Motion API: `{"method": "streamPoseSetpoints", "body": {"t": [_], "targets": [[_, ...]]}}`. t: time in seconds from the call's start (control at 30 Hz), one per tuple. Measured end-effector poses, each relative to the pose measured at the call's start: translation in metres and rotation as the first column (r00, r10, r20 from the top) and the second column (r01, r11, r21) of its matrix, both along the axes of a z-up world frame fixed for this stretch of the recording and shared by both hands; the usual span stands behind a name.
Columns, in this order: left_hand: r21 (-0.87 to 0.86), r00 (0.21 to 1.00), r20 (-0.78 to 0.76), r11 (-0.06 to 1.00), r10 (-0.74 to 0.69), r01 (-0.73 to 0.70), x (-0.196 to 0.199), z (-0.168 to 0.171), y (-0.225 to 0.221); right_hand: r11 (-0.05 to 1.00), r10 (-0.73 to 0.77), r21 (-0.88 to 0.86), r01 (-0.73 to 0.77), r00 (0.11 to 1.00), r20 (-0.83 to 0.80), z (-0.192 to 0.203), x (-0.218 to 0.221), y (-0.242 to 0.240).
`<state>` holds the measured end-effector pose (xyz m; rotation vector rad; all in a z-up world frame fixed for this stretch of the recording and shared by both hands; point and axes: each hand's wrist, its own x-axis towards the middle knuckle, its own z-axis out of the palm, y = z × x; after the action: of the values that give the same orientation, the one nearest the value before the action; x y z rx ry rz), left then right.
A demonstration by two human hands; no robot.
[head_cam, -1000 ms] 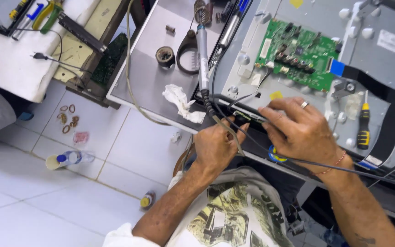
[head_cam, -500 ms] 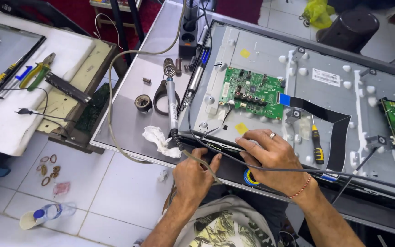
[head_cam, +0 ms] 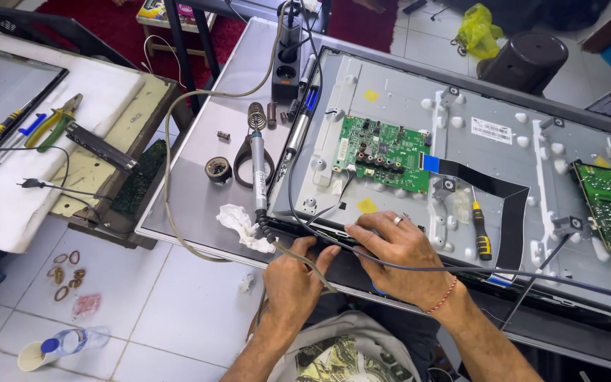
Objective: Installing a main circuit board into a television chassis and connecting various ribbon cables.
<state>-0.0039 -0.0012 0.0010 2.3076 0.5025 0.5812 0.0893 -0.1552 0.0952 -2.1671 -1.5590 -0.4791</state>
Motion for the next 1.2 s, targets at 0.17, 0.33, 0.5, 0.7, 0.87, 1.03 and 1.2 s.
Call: {"method": "streamPoseSetpoints", "body": {"t": [0.17,0.33,0.5,0.7,0.87,1.03,1.2], "targets": [[-0.008,0.999,0.04,1.0,0.019,-0.019,0.0,-0.003,0.002,0.997,0.041,0.069,-0.042,0.999,0.014,0.001,-0.009,0.009],[-0.096,0.998,-0.052,0.995,-0.023,0.018,0.0,-0.002,0.005,0.997,0.009,0.08,-0.018,0.993,0.115,-0.001,-0.016,0.019],[-0.11,0.997,-0.065,0.994,-0.032,0.025,0.0,0.002,0.007,0.997,0.001,0.075,-0.01,0.993,0.119,-0.002,-0.018,0.017],[-0.11,0.995,-0.089,0.993,-0.043,0.033,0.003,0.007,0.008,0.943,-0.33,0.123,0.31,0.919,0.214,0.017,0.038,-0.056],[-0.1,0.996,-0.081,0.994,-0.048,0.04,0.001,0.006,0.006,0.351,-0.881,-0.428,0.833,0.449,0.15,0.113,0.131,-0.062],[-0.077,0.994,-0.109,0.997,-0.01,0.002,0.006,-0.004,0.006,0.091,-0.951,-0.72,0.688,0.275,0.143,0.11,0.222,-0.072],[-0.107,0.988,-0.155,0.994,-0.029,0.013,0.004,0.001,0.006,0.081,-0.941,-0.711,0.699,0.289,0.177,0.094,0.242,-0.077]]}}
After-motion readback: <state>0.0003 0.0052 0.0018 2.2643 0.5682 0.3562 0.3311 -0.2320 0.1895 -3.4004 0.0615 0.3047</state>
